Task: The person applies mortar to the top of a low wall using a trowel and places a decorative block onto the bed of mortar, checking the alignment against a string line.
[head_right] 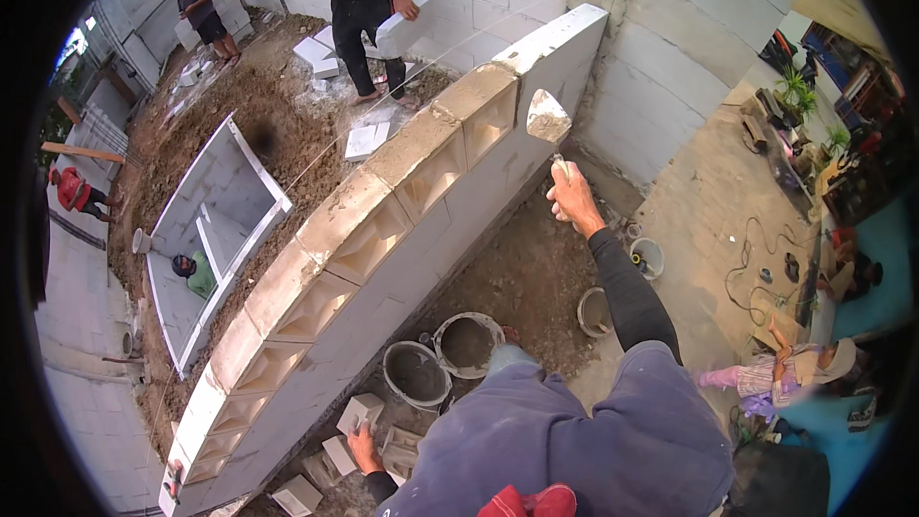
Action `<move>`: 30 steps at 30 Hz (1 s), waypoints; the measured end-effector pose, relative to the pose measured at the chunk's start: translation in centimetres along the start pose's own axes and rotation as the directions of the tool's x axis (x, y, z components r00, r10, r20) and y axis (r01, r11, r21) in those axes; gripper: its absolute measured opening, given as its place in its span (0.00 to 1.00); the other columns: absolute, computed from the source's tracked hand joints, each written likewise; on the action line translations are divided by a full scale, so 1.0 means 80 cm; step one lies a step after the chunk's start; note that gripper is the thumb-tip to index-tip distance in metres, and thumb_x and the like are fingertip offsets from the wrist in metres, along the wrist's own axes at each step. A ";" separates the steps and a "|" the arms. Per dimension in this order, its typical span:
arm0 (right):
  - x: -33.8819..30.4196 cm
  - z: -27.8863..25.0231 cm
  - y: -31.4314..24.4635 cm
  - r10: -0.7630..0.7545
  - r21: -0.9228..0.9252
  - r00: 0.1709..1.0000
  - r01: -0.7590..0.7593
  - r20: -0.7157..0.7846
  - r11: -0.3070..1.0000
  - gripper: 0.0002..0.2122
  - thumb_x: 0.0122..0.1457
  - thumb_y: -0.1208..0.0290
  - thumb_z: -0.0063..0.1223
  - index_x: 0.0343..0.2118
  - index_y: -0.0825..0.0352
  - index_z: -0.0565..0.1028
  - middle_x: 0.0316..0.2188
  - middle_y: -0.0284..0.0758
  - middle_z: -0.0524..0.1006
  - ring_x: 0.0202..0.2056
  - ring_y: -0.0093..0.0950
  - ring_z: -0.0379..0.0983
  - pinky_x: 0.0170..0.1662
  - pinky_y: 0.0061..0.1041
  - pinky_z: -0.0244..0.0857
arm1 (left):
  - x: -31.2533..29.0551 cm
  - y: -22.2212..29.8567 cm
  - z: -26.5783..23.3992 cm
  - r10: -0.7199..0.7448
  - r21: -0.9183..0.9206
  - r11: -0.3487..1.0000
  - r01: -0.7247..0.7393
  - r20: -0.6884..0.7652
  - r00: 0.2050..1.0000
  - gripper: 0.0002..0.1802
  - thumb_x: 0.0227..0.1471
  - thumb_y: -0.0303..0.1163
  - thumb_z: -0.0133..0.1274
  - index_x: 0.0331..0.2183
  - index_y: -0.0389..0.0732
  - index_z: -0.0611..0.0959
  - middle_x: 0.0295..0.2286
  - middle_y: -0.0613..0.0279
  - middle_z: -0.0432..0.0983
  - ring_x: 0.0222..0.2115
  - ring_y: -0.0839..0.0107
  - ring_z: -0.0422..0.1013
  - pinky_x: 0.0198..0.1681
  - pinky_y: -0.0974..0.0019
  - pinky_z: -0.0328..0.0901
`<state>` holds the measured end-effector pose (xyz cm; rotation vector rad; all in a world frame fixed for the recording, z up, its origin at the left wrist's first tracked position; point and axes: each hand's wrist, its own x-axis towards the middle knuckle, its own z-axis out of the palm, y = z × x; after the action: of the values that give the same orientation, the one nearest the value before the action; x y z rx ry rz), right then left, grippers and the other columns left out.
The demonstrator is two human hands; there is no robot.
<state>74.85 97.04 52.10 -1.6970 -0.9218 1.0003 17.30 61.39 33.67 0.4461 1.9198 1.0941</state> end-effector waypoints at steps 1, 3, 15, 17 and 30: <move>0.039 -0.002 -0.019 0.022 -0.003 0.999 -0.022 0.031 1.000 0.18 0.70 0.49 0.44 0.45 0.61 0.71 0.22 0.28 0.70 0.16 0.21 0.67 0.18 0.24 0.62 | 0.004 -0.054 -0.003 -0.074 -0.052 0.996 0.072 -0.035 0.997 0.35 0.59 0.31 0.59 0.65 0.31 0.68 0.57 0.46 0.73 0.52 0.58 0.74 0.52 0.59 0.71; 0.107 -0.010 -0.039 0.053 -0.027 0.996 -0.051 0.068 0.998 0.18 0.70 0.48 0.44 0.44 0.60 0.71 0.22 0.27 0.68 0.16 0.19 0.64 0.18 0.23 0.58 | -0.018 -0.120 -0.009 -0.288 -0.026 0.958 0.287 -0.099 0.952 0.33 0.57 0.30 0.60 0.63 0.39 0.73 0.45 0.54 0.80 0.38 0.64 0.77 0.33 0.64 0.70; 0.107 0.031 -0.060 0.051 -0.296 0.894 0.094 0.446 0.951 0.20 0.72 0.50 0.43 0.40 0.66 0.69 0.18 0.28 0.64 0.14 0.21 0.64 0.15 0.26 0.58 | -0.143 -0.113 -0.015 -0.635 -0.055 0.768 0.638 -0.200 0.746 0.30 0.58 0.33 0.58 0.60 0.38 0.72 0.48 0.54 0.77 0.42 0.59 0.75 0.39 0.57 0.73; 0.137 0.008 -0.054 0.075 -0.229 0.897 0.030 0.435 0.973 0.19 0.73 0.50 0.42 0.41 0.65 0.70 0.18 0.26 0.63 0.14 0.19 0.63 0.15 0.24 0.58 | -0.131 -0.088 -0.005 -0.584 -0.090 0.810 0.580 -0.219 0.781 0.29 0.58 0.33 0.57 0.60 0.37 0.73 0.49 0.53 0.77 0.43 0.58 0.75 0.40 0.56 0.73; 0.213 -0.033 -0.054 0.067 -0.189 0.984 -0.035 0.164 0.981 0.21 0.73 0.49 0.40 0.43 0.68 0.71 0.17 0.26 0.64 0.14 0.20 0.65 0.17 0.25 0.65 | -0.058 -0.061 0.038 -0.416 -0.072 0.909 0.410 -0.174 0.893 0.35 0.58 0.38 0.58 0.65 0.49 0.69 0.56 0.57 0.75 0.48 0.56 0.75 0.43 0.50 0.70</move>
<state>83.24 112.71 53.17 -1.8177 -1.1165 1.1371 22.88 57.28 31.24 -0.0925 2.0318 0.9050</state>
